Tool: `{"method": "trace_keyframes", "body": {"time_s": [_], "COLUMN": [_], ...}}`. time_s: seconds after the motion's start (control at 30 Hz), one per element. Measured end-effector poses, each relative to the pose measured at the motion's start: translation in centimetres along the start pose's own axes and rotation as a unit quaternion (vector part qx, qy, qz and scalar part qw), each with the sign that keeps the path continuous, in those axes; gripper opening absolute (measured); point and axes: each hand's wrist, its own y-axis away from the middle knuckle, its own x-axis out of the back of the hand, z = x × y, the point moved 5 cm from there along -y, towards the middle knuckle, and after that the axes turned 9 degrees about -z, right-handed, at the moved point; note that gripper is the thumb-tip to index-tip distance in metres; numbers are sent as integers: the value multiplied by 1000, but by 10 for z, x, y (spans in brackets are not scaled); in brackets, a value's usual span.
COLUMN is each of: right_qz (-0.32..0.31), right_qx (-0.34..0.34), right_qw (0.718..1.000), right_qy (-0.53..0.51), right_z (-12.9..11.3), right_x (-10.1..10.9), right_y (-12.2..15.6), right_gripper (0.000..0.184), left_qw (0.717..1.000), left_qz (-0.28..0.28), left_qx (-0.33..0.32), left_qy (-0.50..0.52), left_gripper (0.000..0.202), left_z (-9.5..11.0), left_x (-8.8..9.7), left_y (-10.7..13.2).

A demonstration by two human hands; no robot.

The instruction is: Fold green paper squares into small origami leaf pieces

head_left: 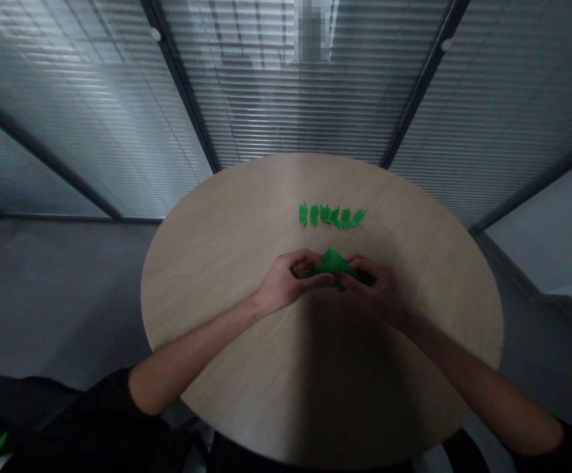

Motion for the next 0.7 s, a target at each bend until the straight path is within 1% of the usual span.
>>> {"method": "trace_keyframes", "body": {"time_s": [0.1,0.17,0.27,0.37,0.47,0.5,0.6,0.7], "right_qz": [-8,-10,-6,5,5,-3,-31,-22], "right_qx": [14,13,-7,-33,-63,-73,-94,-98], "right_qw": [1000,999,999,999,996,994,992,993], "right_qy": [22,35,51,8,-69,-82,-79,-64], "right_z": [-3,-3,-2,1,6,8,11,12], "right_x": [-4,-6,-7,-7,-7,-8,-10,-8], "right_y": [1,2,3,4,4,4,3,4], "right_gripper": [28,26,24,24,36,37,31,30], "left_qw": [998,997,996,996,996,996,995,997], "left_qz": [14,25,32,25,20,18,12,9], "left_qx": [-17,-23,-34,-39,-30,-28,-26,-1], "left_qy": [61,71,74,79,83,85,91,71], "left_gripper": [40,42,41,39,40,39,34,31], "left_z": [-4,-6,-5,-4,-5,-5,-6,-6], "left_x": [1,1,1,0,-1,-1,-1,-2], "left_y": [-2,-2,0,0,0,0,-1,-1]}}
